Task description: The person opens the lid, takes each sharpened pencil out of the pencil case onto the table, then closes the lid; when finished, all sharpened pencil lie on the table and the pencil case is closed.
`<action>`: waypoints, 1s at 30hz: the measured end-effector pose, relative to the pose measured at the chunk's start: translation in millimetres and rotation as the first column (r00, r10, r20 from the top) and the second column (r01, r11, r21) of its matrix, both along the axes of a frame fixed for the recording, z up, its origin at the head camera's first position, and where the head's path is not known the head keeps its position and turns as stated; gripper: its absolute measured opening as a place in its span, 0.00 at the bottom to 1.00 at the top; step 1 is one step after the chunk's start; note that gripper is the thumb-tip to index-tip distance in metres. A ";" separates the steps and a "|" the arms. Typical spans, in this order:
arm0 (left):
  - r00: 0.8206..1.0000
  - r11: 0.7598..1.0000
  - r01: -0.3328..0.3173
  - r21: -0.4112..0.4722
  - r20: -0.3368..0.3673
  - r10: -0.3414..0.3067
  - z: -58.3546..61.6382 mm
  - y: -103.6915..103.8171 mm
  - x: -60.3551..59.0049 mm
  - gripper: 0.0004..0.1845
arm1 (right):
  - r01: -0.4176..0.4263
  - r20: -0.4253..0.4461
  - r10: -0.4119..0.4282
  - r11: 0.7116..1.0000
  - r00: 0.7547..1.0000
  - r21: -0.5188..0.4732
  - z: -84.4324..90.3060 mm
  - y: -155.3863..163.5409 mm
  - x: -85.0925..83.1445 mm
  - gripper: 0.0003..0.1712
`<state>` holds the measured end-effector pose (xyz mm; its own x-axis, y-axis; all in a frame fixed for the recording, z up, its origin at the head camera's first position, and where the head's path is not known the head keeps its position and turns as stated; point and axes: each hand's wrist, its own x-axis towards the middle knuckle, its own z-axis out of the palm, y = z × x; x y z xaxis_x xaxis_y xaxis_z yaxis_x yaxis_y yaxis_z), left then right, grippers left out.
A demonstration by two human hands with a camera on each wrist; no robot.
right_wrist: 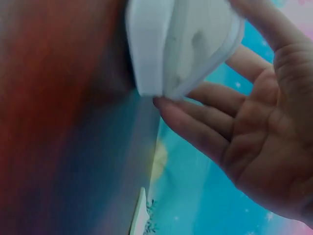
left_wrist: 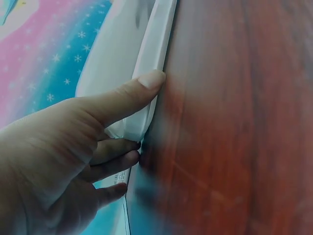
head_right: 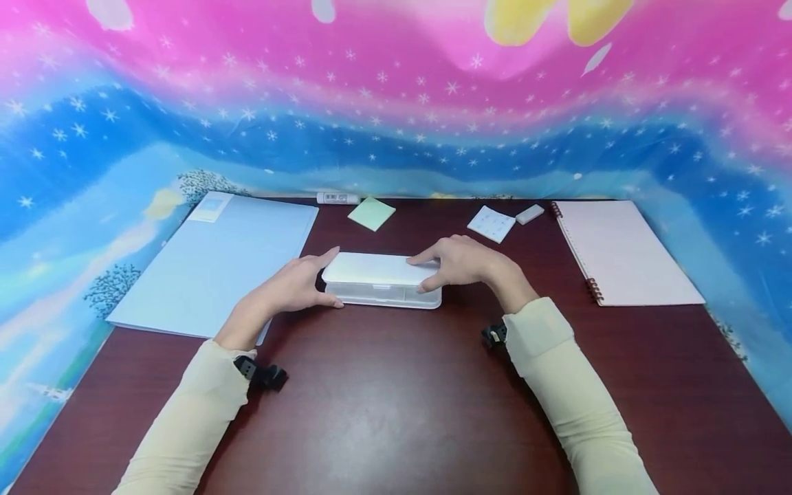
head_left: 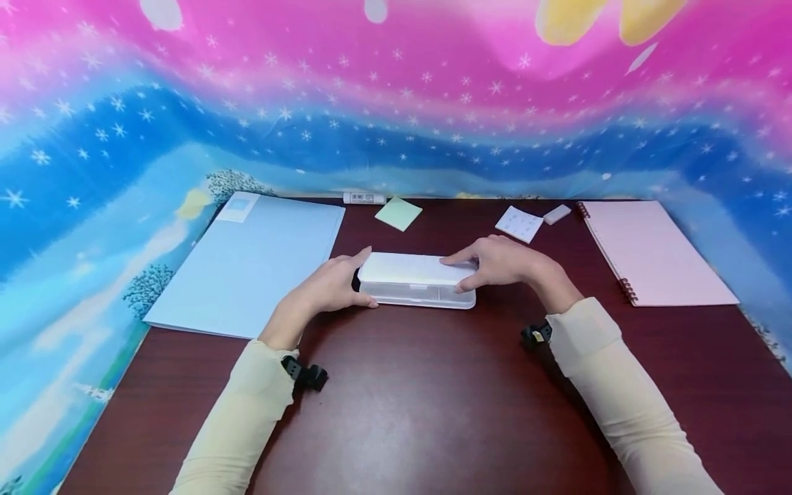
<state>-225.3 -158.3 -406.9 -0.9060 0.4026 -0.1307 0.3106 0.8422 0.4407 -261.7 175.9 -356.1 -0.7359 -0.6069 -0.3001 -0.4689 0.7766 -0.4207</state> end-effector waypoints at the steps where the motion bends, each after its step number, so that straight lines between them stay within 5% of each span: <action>1: 1.000 1.000 -0.004 0.003 0.004 0.004 -1.1 0.1 0.0 0.64 | -0.002 0.038 0.002 1.000 0.999 -0.013 0.9 2.1 -2.5 0.36; 6: 1.000 1.000 -0.003 0.017 -0.010 0.003 -4.3 2.6 -1.9 0.66 | 0.078 0.148 -0.053 0.983 0.987 -0.169 8.3 13.5 -19.2 0.25; 10: 0.999 1.000 -0.010 -0.003 -0.033 0.010 -0.6 4.8 -2.1 0.65 | 0.152 -0.033 -0.164 0.959 0.986 -0.241 13.6 10.9 -32.3 0.21; 12: 0.999 1.000 -0.018 -0.021 -0.027 0.018 1.7 5.6 -0.8 0.64 | 0.161 -0.155 -0.194 0.966 0.969 -0.204 13.3 4.3 -36.4 0.22; 16: 1.000 0.999 -0.020 -0.042 0.002 0.020 3.0 7.1 2.3 0.64 | 0.196 -0.229 -0.210 0.977 0.951 -0.082 5.8 -11.0 -40.1 0.30; 21: 1.000 0.998 -0.017 -0.060 0.002 0.017 2.5 8.2 4.0 0.61 | 0.193 -0.187 -0.176 0.978 0.967 0.077 -5.3 -30.2 -42.3 0.40; 30: 1.000 0.995 -0.004 -0.099 0.000 0.003 7.3 8.7 5.8 0.52 | 0.020 -0.091 -0.002 0.981 0.996 0.195 -17.6 -48.5 -56.0 0.32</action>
<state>-219.5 -149.6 -399.6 -0.9074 0.3845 -0.1697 0.3077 0.8829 0.3548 -317.8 127.5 -373.7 -0.7718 -0.5347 -0.3442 -0.4889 0.8451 -0.2164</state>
